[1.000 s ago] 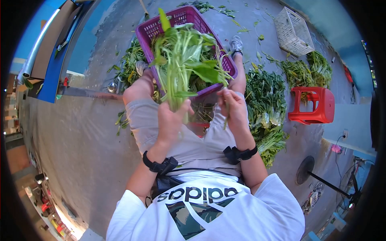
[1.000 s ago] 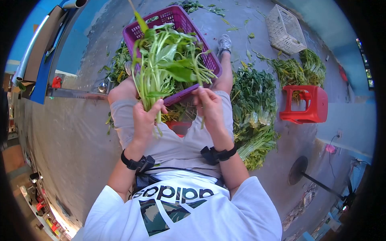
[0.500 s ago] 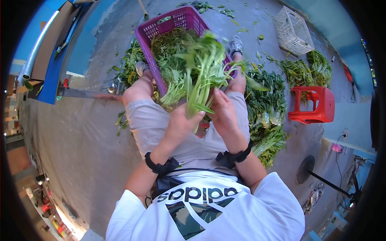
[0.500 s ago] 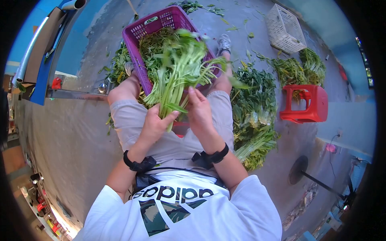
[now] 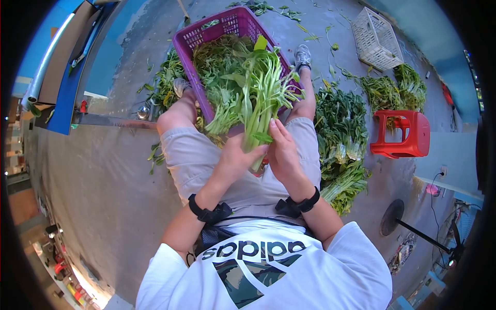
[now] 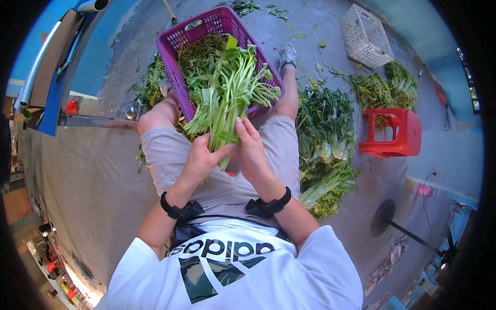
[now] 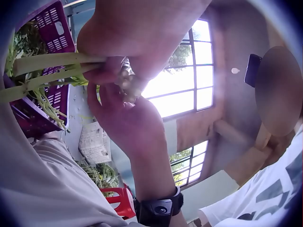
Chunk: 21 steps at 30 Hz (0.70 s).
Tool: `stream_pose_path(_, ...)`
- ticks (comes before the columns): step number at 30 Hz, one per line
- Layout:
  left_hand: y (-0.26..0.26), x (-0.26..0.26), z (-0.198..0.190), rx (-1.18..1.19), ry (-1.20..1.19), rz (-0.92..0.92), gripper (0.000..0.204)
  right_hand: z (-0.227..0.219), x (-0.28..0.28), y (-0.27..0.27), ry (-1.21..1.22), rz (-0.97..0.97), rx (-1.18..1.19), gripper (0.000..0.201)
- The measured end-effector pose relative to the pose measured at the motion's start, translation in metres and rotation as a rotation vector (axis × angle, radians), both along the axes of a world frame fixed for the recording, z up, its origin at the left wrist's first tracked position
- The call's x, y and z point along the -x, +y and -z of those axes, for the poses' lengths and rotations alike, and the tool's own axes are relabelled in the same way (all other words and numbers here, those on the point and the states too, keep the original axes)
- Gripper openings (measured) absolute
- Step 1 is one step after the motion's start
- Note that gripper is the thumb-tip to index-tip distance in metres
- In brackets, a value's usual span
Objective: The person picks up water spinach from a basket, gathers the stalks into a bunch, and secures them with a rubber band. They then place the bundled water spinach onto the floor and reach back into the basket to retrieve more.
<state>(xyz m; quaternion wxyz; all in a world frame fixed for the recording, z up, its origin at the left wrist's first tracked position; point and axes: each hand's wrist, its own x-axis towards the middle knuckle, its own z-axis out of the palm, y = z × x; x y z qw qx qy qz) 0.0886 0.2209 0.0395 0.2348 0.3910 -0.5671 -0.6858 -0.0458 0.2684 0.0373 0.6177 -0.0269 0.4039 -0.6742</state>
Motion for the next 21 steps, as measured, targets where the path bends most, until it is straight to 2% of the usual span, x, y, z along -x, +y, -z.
stream_pose_path(1, 0.000, -0.001, -0.002, 0.001, -0.042, 0.037, 0.033, -0.002, -0.002, -0.001, -0.077, 0.029, 0.019, 0.037)
stream_pose_path(3, 0.001, -0.003, -0.010, 0.001, -0.125, 0.112, 0.033, 0.006, 0.007, 0.001, -0.022, -0.053, 0.023, 0.041)
stream_pose_path(6, 0.005, -0.004, -0.008, 0.009, -0.022, 0.209, 0.030, 0.011, 0.020, 0.006, -0.062, -0.160, 0.102, 0.048)
stream_pose_path(7, 0.005, -0.004, -0.011, 0.052, -0.066, 0.213, 0.028, 0.011, 0.022, 0.006, -0.094, -0.193, 0.141, 0.051)
stream_pose_path(9, 0.004, -0.004, -0.018, 0.138, -0.155, 0.221, 0.025, 0.002, 0.024, 0.004, -0.049, -0.187, 0.172, 0.045)
stream_pose_path(12, 0.008, -0.004, -0.015, 0.057, -0.044, 0.042, 0.031, 0.004, 0.027, 0.001, -0.026, -0.115, 0.166, 0.037)
stream_pose_path(15, 0.006, 0.000, -0.023, 0.080, 0.093, -0.191, 0.020, 0.002, 0.029, 0.000, -0.089, -0.041, 0.157, 0.029)
stream_pose_path(18, -0.008, -0.021, -0.003, 0.138, 0.060, -0.306, 0.017, 0.004, 0.033, -0.002, -0.092, 0.021, 0.172, 0.022)
stream_pose_path(21, -0.024, -0.034, -0.003, -0.003, 0.160, -0.383, 0.017, 0.005, 0.042, -0.002, -0.144, 0.033, 0.194, 0.018)
